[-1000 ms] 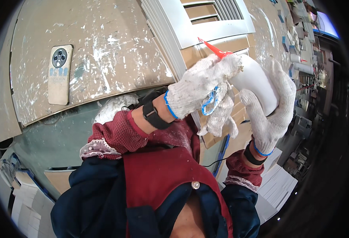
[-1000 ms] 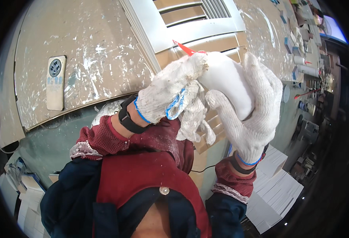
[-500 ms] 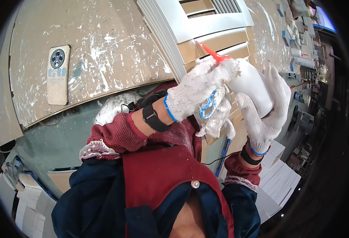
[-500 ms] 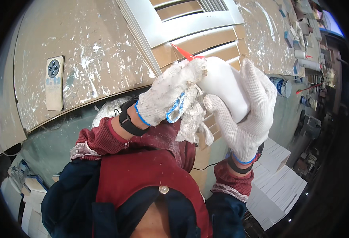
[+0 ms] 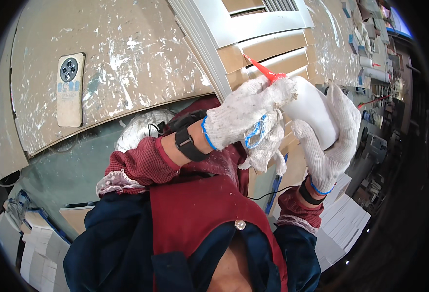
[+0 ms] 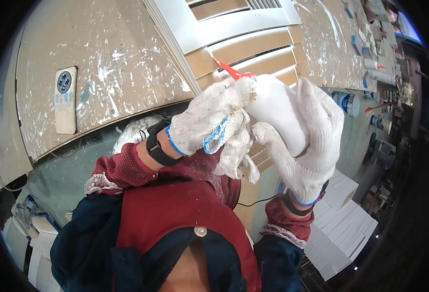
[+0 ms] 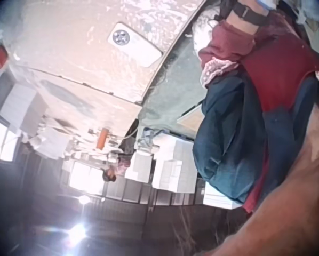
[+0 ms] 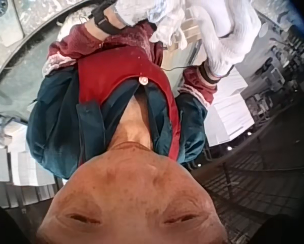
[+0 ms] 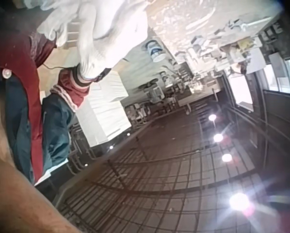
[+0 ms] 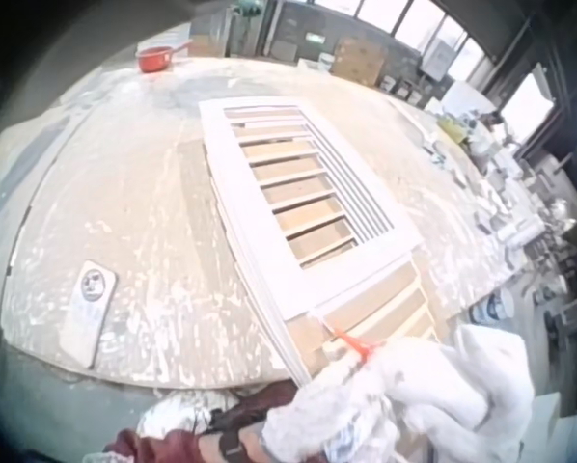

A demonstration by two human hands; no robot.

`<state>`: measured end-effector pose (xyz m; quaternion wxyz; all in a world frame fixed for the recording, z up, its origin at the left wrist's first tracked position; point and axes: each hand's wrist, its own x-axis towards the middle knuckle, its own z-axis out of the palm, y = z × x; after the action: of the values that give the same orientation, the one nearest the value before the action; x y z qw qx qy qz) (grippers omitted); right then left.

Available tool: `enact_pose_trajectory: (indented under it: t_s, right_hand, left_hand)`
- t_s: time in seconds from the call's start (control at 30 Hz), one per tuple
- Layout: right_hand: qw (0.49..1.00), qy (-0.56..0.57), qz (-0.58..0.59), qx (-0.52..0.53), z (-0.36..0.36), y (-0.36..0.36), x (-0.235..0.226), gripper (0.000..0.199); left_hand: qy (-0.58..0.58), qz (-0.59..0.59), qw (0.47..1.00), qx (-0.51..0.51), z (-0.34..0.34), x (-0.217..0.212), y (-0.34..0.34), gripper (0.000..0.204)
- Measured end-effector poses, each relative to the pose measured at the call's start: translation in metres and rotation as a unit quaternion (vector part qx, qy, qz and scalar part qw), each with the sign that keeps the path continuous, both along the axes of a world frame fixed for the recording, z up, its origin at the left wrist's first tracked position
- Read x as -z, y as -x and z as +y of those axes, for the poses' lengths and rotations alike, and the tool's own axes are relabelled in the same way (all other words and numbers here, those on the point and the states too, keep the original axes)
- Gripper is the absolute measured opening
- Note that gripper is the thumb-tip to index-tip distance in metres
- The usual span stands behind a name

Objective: The person applies glue from a bottle to the slats of a wooden vent cover and wipes the excess with a cloth. They then stack the vent cover onto others, pick up a new one, and repeat the process.

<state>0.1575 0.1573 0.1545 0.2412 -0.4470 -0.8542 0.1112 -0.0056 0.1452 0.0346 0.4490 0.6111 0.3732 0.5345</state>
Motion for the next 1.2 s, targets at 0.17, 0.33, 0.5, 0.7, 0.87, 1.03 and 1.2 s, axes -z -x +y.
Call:
enact_pose_trajectory:
  t_s: [0.17,0.33,0.5,0.7,0.87,1.03,1.2]
  right_hand:
    - [1.0,0.009,-0.003,0.02,-0.012,-0.005,-0.006,0.075]
    - [0.999,0.013,-0.04,0.032,-0.023,-0.019,-0.005,0.074]
    - [0.999,0.004,0.019,0.041,-0.023,-0.019,0.007,0.076]
    - [1.0,0.011,-0.004,0.023,-0.021,-0.023,0.013,0.076]
    - [1.0,0.024,0.0,0.02,-0.024,-0.023,0.009,0.076]
    - [0.999,0.014,-0.026,0.022,-0.03,-0.029,0.005,0.076]
    - [0.998,0.02,-0.044,0.027,-0.04,-0.035,0.001,0.077]
  left_hand:
    - [0.24,-0.21,0.942,0.105,-0.007,-0.018,-0.004,0.041]
    - [0.457,-0.393,0.775,0.19,-0.013,-0.029,-0.007,0.042]
    - [0.426,-0.445,0.769,0.17,-0.012,-0.026,-0.014,0.033]
    - [0.428,-0.422,0.783,0.163,-0.014,-0.023,-0.014,0.031]
    - [0.429,-0.403,0.792,0.162,-0.015,-0.022,-0.015,0.029]
    - [0.43,-0.382,0.801,0.165,-0.017,-0.02,-0.017,0.028]
    - [0.44,-0.443,0.761,0.179,-0.028,-0.018,-0.028,0.026]
